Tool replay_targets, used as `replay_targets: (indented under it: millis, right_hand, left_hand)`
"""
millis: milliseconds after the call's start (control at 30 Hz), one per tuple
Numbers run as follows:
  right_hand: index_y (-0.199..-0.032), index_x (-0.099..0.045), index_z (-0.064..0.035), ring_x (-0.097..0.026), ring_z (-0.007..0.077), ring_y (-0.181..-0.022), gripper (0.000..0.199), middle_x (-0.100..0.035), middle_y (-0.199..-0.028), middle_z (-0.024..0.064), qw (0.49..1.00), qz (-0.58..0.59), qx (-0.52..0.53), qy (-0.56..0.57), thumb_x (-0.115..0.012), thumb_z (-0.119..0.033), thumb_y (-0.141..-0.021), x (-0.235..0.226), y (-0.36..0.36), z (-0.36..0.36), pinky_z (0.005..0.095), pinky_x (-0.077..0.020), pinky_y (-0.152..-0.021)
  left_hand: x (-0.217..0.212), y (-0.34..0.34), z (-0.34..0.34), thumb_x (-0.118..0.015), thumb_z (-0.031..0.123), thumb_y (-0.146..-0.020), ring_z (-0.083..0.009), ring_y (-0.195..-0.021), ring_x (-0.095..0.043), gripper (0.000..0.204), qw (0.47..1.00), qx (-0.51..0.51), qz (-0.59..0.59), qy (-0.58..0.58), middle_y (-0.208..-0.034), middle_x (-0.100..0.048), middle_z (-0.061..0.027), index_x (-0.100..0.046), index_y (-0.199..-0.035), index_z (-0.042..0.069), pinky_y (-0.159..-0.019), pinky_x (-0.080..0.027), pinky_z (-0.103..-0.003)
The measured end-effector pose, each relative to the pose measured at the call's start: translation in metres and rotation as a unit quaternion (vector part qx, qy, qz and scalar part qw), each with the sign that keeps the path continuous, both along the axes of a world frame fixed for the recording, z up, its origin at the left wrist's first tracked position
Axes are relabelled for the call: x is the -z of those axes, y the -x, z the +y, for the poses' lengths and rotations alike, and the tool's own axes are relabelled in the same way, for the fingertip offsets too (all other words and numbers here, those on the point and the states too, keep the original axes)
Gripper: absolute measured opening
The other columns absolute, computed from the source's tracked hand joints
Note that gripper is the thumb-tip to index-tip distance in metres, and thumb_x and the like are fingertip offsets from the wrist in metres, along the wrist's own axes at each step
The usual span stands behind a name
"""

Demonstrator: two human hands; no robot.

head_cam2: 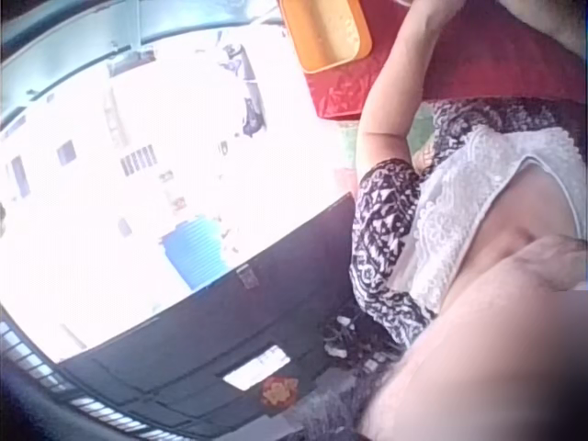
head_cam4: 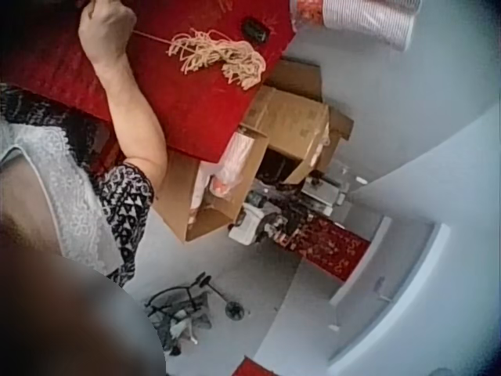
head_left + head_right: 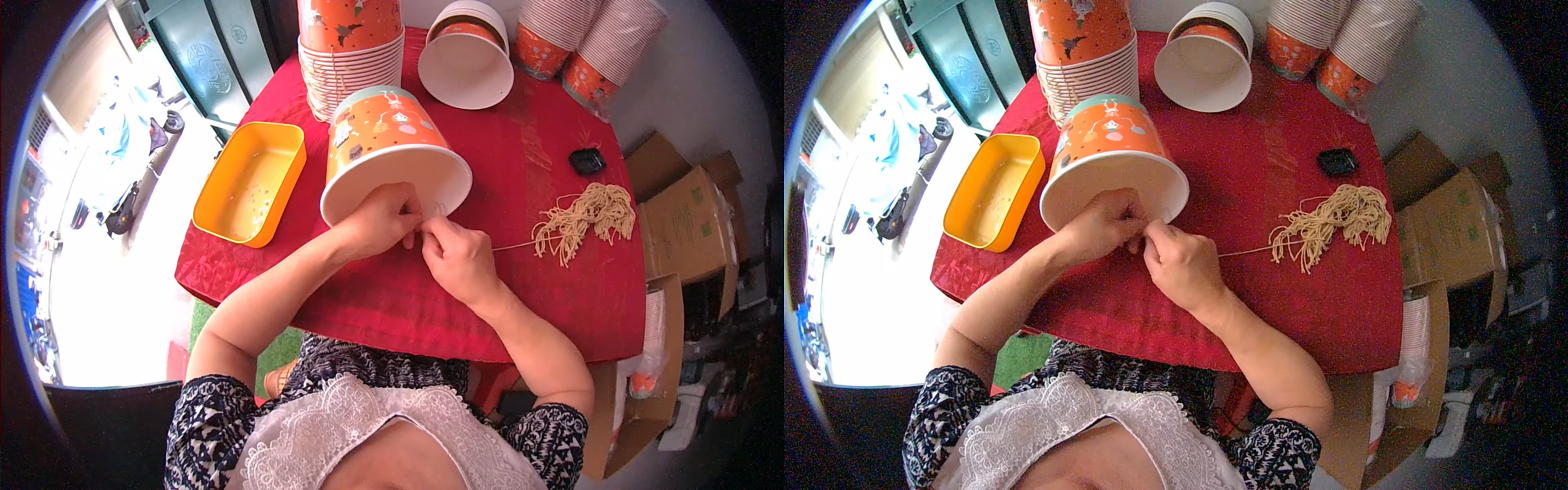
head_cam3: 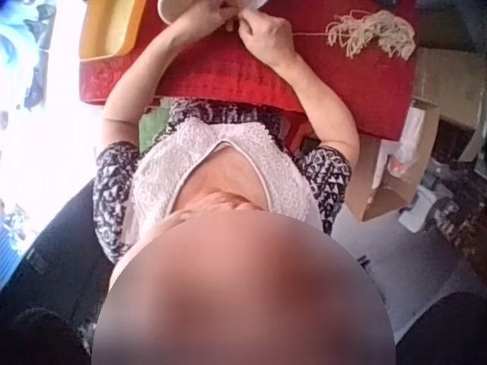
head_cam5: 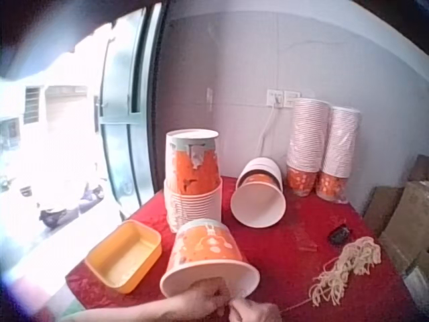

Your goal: Threading and tying string through pre-punched holes in paper buckets to create handles.

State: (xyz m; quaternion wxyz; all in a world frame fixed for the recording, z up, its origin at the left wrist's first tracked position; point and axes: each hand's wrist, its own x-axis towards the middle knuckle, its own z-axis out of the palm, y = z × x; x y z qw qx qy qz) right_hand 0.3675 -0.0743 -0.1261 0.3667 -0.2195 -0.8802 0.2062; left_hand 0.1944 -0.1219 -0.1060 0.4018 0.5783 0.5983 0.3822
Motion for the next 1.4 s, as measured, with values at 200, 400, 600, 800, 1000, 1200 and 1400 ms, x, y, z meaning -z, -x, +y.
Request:
replay_targets:
  millis: [200,400,600,800,1000,1200,1400]
  right_hand:
    - [-0.075,-0.062,-0.0029,-0.063,0.0335,-0.063,0.007,-0.060,-0.077,0.0138,0.998,0.051,0.009,-0.027,-0.067,-0.008,-0.078,-0.016,-0.005,0.002,0.0413,-0.0523,-0.053]
    - [-0.082,-0.057,-0.0014,-0.058,0.0172,-0.048,0.010,-0.056,-0.061,0.0087,0.986,0.124,0.029,0.105,-0.064,-0.008,-0.085,-0.040,-0.016,-0.004,0.0300,-0.0442,-0.045]
    - [-0.083,-0.055,-0.0035,-0.060,0.0255,-0.050,0.015,-0.059,-0.061,0.0085,0.995,0.073,0.037,0.048,-0.068,-0.012,-0.082,-0.023,-0.012,0.002,0.0370,-0.0490,-0.048]
    - [-0.101,-0.059,-0.0059,-0.061,0.0260,-0.050,0.028,-0.058,-0.057,0.0101,0.995,-0.070,0.075,0.023,-0.071,-0.010,-0.076,-0.018,-0.008,-0.003,0.0386,-0.0478,-0.048]
    - [-0.099,-0.057,-0.0062,-0.067,0.0374,-0.064,0.024,-0.066,-0.071,0.0187,0.995,-0.080,0.047,0.042,-0.067,-0.015,-0.080,-0.013,-0.002,-0.005,0.0481,-0.0532,-0.056]
    - [-0.091,-0.060,-0.0019,-0.065,0.0336,-0.063,0.012,-0.063,-0.071,0.0159,0.999,0.012,0.047,-0.024,-0.064,-0.001,-0.079,-0.007,0.000,-0.002,0.0429,-0.0508,-0.055]
    - [-0.090,-0.058,-0.0027,-0.065,0.0360,-0.065,0.011,-0.064,-0.073,0.0182,0.998,0.009,0.060,0.033,-0.064,-0.002,-0.081,-0.008,-0.002,-0.007,0.0448,-0.0511,-0.056]
  left_hand:
    - [-0.004,0.001,-0.001,-0.061,0.006,-0.085,-0.0138,-0.061,-0.058,0.007,0.999,0.017,0.036,0.003,-0.069,-0.061,-0.0060,-0.057,-0.086,0.000,-0.056,-0.046,-0.027]
    - [0.002,0.005,-0.004,-0.064,0.007,-0.085,-0.0137,-0.061,-0.058,0.009,1.000,0.011,0.024,0.002,-0.070,-0.060,-0.0056,-0.057,-0.087,0.000,-0.055,-0.046,-0.027]
    - [0.002,0.003,-0.003,-0.063,0.006,-0.085,-0.0140,-0.064,-0.058,0.009,1.000,0.014,0.004,-0.008,-0.076,-0.060,-0.0060,-0.058,-0.089,0.000,-0.057,-0.047,-0.027]
    - [0.002,0.002,-0.004,-0.063,0.002,-0.084,-0.0145,-0.064,-0.060,0.007,1.000,-0.001,-0.023,-0.012,-0.076,-0.062,-0.0081,-0.060,-0.088,-0.002,-0.057,-0.049,-0.028]
    - [0.005,0.000,-0.002,-0.064,0.000,-0.083,-0.0137,-0.061,-0.060,0.005,0.997,-0.016,-0.068,-0.034,-0.073,-0.062,-0.0083,-0.060,-0.083,-0.003,-0.054,-0.048,-0.027]
    - [0.007,0.002,-0.002,-0.065,0.002,-0.084,-0.0127,-0.063,-0.058,0.007,0.998,-0.006,-0.057,-0.025,-0.075,-0.061,-0.0062,-0.059,-0.086,-0.001,-0.056,-0.047,-0.026]
    - [-0.003,-0.001,-0.004,-0.066,0.006,-0.084,-0.0117,-0.065,-0.056,0.011,0.999,-0.006,-0.038,0.002,-0.076,-0.059,-0.0044,-0.058,-0.090,0.001,-0.058,-0.047,-0.026]
